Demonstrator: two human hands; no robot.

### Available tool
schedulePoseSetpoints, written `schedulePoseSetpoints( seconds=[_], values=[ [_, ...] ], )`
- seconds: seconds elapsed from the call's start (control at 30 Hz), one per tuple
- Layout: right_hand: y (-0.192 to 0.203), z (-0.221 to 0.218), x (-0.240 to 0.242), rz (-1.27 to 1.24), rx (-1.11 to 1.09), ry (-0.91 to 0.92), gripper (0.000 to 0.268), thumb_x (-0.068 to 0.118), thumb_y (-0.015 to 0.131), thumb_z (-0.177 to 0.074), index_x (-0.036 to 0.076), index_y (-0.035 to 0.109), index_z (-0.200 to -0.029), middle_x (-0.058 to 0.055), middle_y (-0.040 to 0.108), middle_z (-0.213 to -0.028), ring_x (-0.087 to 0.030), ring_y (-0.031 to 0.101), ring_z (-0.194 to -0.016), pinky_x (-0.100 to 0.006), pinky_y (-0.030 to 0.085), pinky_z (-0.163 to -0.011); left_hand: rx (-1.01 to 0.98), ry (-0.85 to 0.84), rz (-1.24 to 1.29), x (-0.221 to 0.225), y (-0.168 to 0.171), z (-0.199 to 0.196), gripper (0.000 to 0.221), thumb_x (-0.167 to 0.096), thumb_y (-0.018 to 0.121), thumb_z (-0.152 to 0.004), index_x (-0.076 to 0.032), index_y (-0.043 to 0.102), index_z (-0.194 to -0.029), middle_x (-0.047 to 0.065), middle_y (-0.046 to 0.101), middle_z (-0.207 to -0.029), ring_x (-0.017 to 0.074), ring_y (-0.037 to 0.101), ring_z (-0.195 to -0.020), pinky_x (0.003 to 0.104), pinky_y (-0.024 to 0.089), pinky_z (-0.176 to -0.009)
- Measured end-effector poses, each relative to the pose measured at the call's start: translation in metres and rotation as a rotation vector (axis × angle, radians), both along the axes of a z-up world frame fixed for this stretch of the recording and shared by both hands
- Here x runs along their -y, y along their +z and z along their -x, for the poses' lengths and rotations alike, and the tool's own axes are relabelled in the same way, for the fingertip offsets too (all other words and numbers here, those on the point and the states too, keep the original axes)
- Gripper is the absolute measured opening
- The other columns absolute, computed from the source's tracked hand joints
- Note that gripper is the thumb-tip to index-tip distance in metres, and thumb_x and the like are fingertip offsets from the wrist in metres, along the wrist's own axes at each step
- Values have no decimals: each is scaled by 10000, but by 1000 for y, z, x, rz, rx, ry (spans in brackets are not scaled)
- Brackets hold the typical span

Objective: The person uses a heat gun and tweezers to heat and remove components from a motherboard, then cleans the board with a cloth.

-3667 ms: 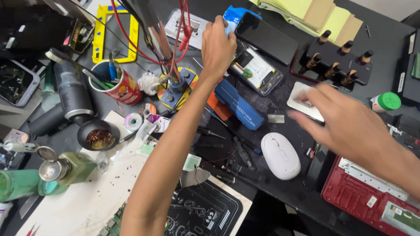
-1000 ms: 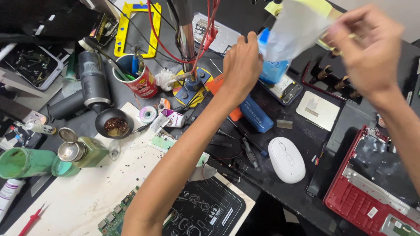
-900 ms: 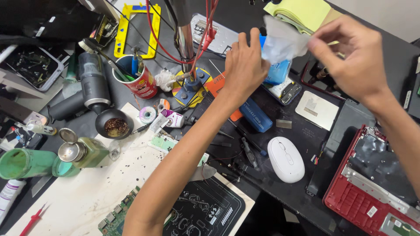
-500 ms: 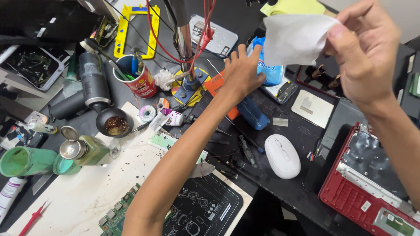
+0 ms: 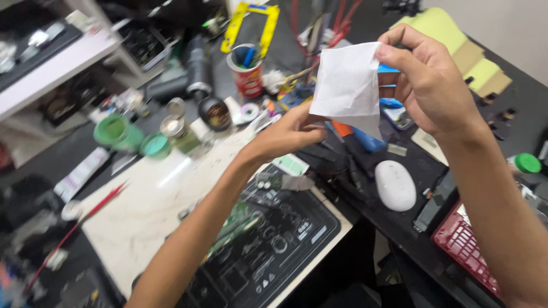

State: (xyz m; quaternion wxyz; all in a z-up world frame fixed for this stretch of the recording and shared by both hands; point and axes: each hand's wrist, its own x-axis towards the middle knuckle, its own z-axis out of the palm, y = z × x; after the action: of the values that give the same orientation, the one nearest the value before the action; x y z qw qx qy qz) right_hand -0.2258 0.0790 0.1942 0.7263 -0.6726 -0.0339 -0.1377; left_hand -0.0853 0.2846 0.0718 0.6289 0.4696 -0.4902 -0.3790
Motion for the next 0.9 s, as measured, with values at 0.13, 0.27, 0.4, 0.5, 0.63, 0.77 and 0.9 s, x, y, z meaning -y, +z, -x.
schedulePoseSetpoints(
  seconds=[0.13, 0.27, 0.4, 0.5, 0.63, 0.77, 0.9],
  values=[
    [-12, -10, -49, -66, 1, 50, 92, 136, 586, -1138, 49, 557, -1129, -59, 656, -1076, -161, 692, -986, -343, 597, -890, 23, 187, -50, -86, 22, 26, 546, -182, 711, -969, -43, 529, -1465, 69, 654, -1369, 178, 604, -1266, 360, 451, -1145],
    [-29, -14, -100, -32, -55, 30, 97, 156, 595, -1096, 67, 559, -1114, -45, 681, -1002, -136, 687, -860, -299, 581, -792, 221, 518, -77, -152, 41, 67, 372, -246, 719, -980, -30, 691, -1282, 70, 712, -1228, 188, 646, -1163, 351, 472, -1072],
    [-62, -1, -136, 48, -170, -58, 106, 168, 596, -1058, 65, 572, -1057, -20, 695, -934, -103, 676, -809, -264, 566, -730, 311, 692, -187, -197, 47, 101, 312, -283, 709, -967, -18, 728, -1130, 76, 696, -1082, 209, 661, -1026, 364, 505, -928],
    [-85, 12, -162, 13, -156, -17, 117, 141, 632, -1074, 30, 598, -1069, -40, 660, -915, -92, 636, -800, -264, 550, -740, 544, 803, -205, -214, 47, 124, 328, -288, 731, -946, 5, 709, -1092, 100, 662, -1116, 232, 634, -1053, 378, 499, -929],
    [-102, 41, -190, 235, -168, -190, 173, 130, 658, -1005, 18, 586, -1115, -74, 664, -1026, -129, 649, -891, -266, 538, -773, 516, 826, -286, -229, 42, 149, 252, -236, 746, -926, -23, 753, -1062, 106, 650, -1155, 243, 608, -1110, 391, 490, -960],
    [-102, 72, -211, 483, 32, -244, 265, 114, 705, -957, 17, 601, -1180, -135, 625, -1282, -191, 642, -1168, -292, 529, -978, 552, 958, -339, -239, 42, 168, 230, -213, 797, -878, -12, 730, -966, 124, 584, -1261, 273, 557, -1171, 412, 468, -983],
    [-102, 83, -210, 576, 119, 10, 414, 108, 797, -799, 58, 653, -1185, -141, 617, -1344, -243, 596, -1278, -340, 451, -1095, 500, 1056, -364, -238, 47, 185, 212, -189, 802, -869, -52, 779, -1029, 123, 525, -1351, 292, 513, -1185, 431, 454, -1010]
  ],
)
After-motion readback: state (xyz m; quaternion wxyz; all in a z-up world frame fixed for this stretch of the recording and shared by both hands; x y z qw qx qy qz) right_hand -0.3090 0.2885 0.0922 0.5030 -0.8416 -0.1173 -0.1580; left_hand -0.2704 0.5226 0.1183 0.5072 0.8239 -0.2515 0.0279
